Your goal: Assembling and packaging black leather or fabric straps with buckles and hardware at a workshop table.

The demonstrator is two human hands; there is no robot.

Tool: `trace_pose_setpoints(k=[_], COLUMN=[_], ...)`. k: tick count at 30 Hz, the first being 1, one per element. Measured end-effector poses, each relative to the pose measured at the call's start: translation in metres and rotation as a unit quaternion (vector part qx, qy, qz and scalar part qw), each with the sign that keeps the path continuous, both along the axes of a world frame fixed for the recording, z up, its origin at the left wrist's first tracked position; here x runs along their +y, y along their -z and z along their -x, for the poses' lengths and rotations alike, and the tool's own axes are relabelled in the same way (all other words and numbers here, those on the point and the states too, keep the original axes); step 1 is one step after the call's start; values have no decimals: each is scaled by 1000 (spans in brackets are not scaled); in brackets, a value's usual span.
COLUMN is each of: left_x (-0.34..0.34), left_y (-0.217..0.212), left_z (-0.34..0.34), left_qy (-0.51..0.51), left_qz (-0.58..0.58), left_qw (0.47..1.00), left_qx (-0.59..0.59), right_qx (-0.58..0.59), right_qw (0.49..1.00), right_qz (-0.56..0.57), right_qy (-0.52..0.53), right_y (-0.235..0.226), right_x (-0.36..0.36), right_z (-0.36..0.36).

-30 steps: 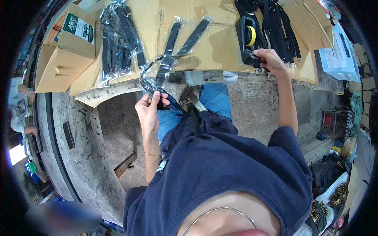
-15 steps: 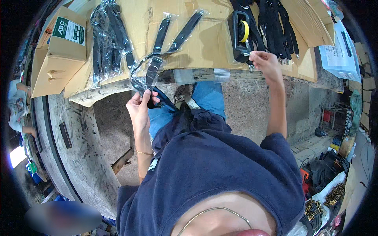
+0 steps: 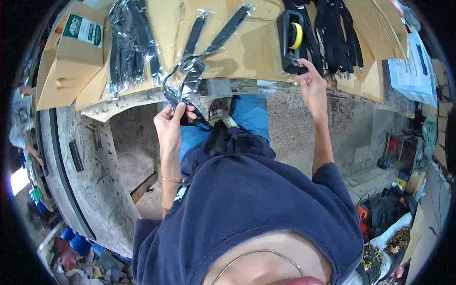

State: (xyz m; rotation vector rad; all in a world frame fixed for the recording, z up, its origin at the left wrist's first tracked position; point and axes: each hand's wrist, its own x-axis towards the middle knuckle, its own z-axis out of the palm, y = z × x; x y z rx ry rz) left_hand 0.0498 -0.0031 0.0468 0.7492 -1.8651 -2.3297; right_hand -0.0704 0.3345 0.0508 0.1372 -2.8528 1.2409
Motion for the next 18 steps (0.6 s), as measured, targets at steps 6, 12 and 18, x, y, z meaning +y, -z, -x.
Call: trace_pose_setpoints(k=[6,12,18], left_x=[5,9,12], left_y=[-15,-19,-31], left_z=[9,-3,-7], left_qy=[47,46,77], left_qz=[-13,-19,-10], left_qw=[999,999,997], left_qx=[1,5,17], right_qx=[-42,-146,-124], right_qw=[985,832,829], right_qz=[167,251,101], right_qy=[-24,-473,-536], right_y=[-35,-86,-75], right_x=[-34,-159,-200], right_z=[-33,-23,1])
